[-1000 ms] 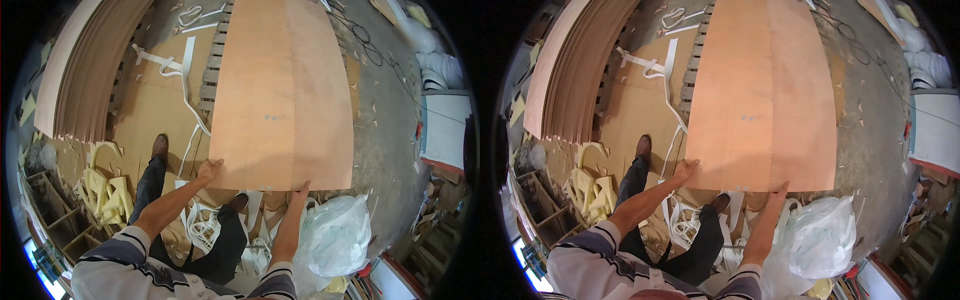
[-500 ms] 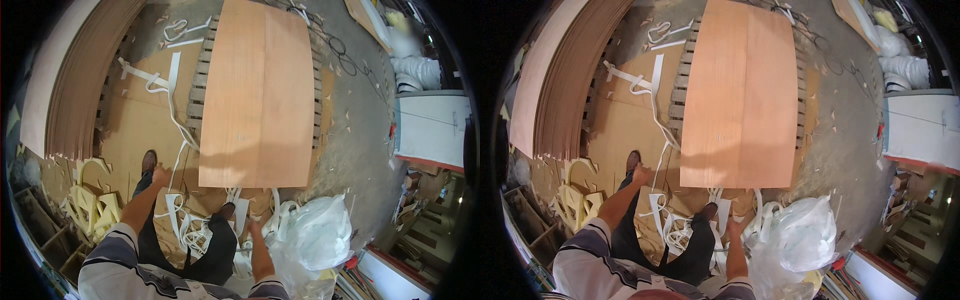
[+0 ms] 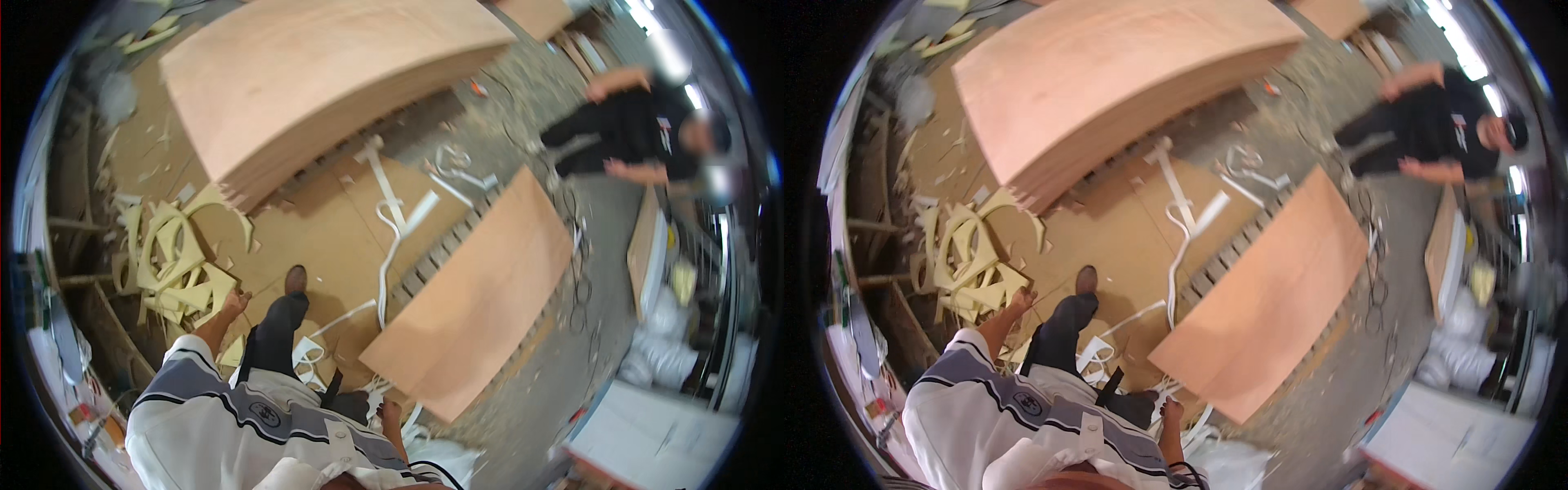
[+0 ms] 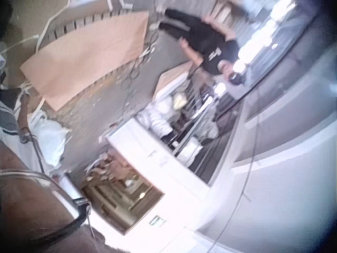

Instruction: Marking and hammering wooden panels for furniture assembly in a manufacturing environment.

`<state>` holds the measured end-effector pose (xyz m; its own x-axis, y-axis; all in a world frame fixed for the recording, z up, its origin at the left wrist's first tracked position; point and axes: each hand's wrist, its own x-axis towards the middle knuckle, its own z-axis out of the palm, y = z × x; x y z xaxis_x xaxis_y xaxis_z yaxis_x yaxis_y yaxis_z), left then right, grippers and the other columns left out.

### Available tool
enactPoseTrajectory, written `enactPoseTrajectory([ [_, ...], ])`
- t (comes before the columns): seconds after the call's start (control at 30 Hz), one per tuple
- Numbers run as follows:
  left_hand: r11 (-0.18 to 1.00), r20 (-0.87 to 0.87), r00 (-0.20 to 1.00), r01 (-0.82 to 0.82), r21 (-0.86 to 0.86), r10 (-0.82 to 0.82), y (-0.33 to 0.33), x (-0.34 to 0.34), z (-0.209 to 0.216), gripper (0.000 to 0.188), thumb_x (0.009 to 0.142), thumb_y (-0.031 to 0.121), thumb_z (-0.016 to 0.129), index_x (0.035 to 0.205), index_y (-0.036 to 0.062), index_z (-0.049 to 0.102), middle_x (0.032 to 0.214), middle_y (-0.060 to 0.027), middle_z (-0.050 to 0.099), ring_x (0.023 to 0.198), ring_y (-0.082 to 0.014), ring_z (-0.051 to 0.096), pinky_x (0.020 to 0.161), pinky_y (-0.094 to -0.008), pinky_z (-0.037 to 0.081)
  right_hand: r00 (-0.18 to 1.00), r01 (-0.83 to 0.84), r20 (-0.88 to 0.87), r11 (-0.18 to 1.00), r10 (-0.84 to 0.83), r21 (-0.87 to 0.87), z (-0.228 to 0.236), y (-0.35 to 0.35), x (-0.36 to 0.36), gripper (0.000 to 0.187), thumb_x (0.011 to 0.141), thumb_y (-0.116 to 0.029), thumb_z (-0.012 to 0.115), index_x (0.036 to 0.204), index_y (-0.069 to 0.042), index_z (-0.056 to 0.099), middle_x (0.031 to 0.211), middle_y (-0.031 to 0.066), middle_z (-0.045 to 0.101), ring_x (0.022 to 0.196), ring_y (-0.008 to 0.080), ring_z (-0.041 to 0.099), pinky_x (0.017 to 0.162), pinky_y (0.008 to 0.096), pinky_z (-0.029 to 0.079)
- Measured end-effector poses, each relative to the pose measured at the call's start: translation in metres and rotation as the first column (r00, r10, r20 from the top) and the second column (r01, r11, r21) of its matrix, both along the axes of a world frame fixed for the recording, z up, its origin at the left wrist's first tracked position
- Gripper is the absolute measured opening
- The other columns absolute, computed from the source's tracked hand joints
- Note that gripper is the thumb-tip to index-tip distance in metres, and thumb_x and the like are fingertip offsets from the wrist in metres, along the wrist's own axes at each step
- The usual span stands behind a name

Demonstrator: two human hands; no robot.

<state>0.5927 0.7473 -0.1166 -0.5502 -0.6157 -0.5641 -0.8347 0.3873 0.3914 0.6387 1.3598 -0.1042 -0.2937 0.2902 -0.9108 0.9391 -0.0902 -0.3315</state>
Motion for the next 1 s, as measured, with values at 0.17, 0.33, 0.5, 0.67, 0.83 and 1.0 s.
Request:
enactPoseTrajectory([
  [0.17,0.895,0.08,0.928,-0.373,0.245,0.365,-0.053,0.001,0.077,0.056,0.088,0.04,0.062,0.116,-0.0088,0.057,0.09,-0.0229,0.067,0.085,-0.0308,0.066,0.075,-0.0416,0.052,0.857,-0.429,-0.297,0.903,0.421,0.043,0.004,-0.138,-0.204,0.031,0.088,-0.025,0.068,0.069,-0.008,0.051,0.06,0.0028,0.05,0.047,0.0132,0.046,0.042,0.0307,0.036],
  [0.33,0.745,-0.079,0.773,-0.571,0.344,0.629,-0.088,0.026,0.111,0.05,0.089,0.038,0.062,0.111,-0.0059,0.058,0.078,-0.0127,0.064,0.068,-0.0222,0.059,0.064,-0.0362,0.049,0.229,-0.738,-0.405,0.429,0.885,0.52,0.018,-0.329,-0.412,0.032,0.086,-0.034,0.068,0.087,-0.003,0.063,0.077,0.0092,0.064,0.07,0.0215,0.06,0.064,0.0376,0.048],
  [0.5,0.406,0.14,0.485,-0.832,0.378,0.863,-0.066,0.077,0.135,0.037,0.092,0.031,0.062,0.114,0.0013,0.055,0.085,-0.01,0.062,0.07,-0.0187,0.06,0.06,-0.0327,0.049,-0.186,-0.74,-0.488,0.205,0.853,0.641,0.164,-0.57,-0.489,0.033,0.089,-0.032,0.065,0.097,0.0,0.062,0.092,0.0207,0.067,0.089,0.0392,0.064,0.079,0.0473,0.05],
  [0.67,0.067,0.087,0.117,-0.894,0.443,0.989,-0.023,0.098,0.102,0.033,0.092,0.027,0.063,0.106,-0.0023,0.057,0.075,-0.0083,0.058,0.06,-0.0168,0.053,0.05,-0.0319,0.043,-0.551,-0.574,-0.455,0.077,0.7,0.815,0.128,-0.703,-0.5,0.041,0.081,-0.03,0.073,0.106,-0.001,0.06,0.102,0.0224,0.065,0.099,0.0395,0.061,0.085,0.0469,0.049],
  [0.83,0.275,-0.096,0.26,-0.937,0.216,0.961,-0.032,0.094,0.114,0.034,0.09,0.029,0.064,0.107,-0.0006,0.06,0.077,-0.0116,0.06,0.064,-0.0205,0.057,0.055,-0.0369,0.045,-0.571,-0.69,-0.413,-0.143,0.709,0.71,0.157,-0.827,-0.458,0.052,0.08,-0.032,0.073,0.116,0.003,0.059,0.11,0.0266,0.063,0.107,0.0406,0.059,0.093,0.0448,0.047],
  [1.0,0.529,-0.225,0.56,-0.828,-0.183,0.798,-0.12,0.156,0.085,0.036,0.086,0.031,0.066,0.107,0.0014,0.064,0.08,-0.0158,0.062,0.069,-0.0251,0.061,0.061,-0.0432,0.046,-0.519,-0.444,-0.345,0.098,0.782,0.891,0.134,-0.954,-0.466,0.084,0.082,-0.042,0.072,0.14,0.01,0.039,0.144,0.0316,0.039,0.138,0.0431,0.032,0.115,0.0456,0.028],
])
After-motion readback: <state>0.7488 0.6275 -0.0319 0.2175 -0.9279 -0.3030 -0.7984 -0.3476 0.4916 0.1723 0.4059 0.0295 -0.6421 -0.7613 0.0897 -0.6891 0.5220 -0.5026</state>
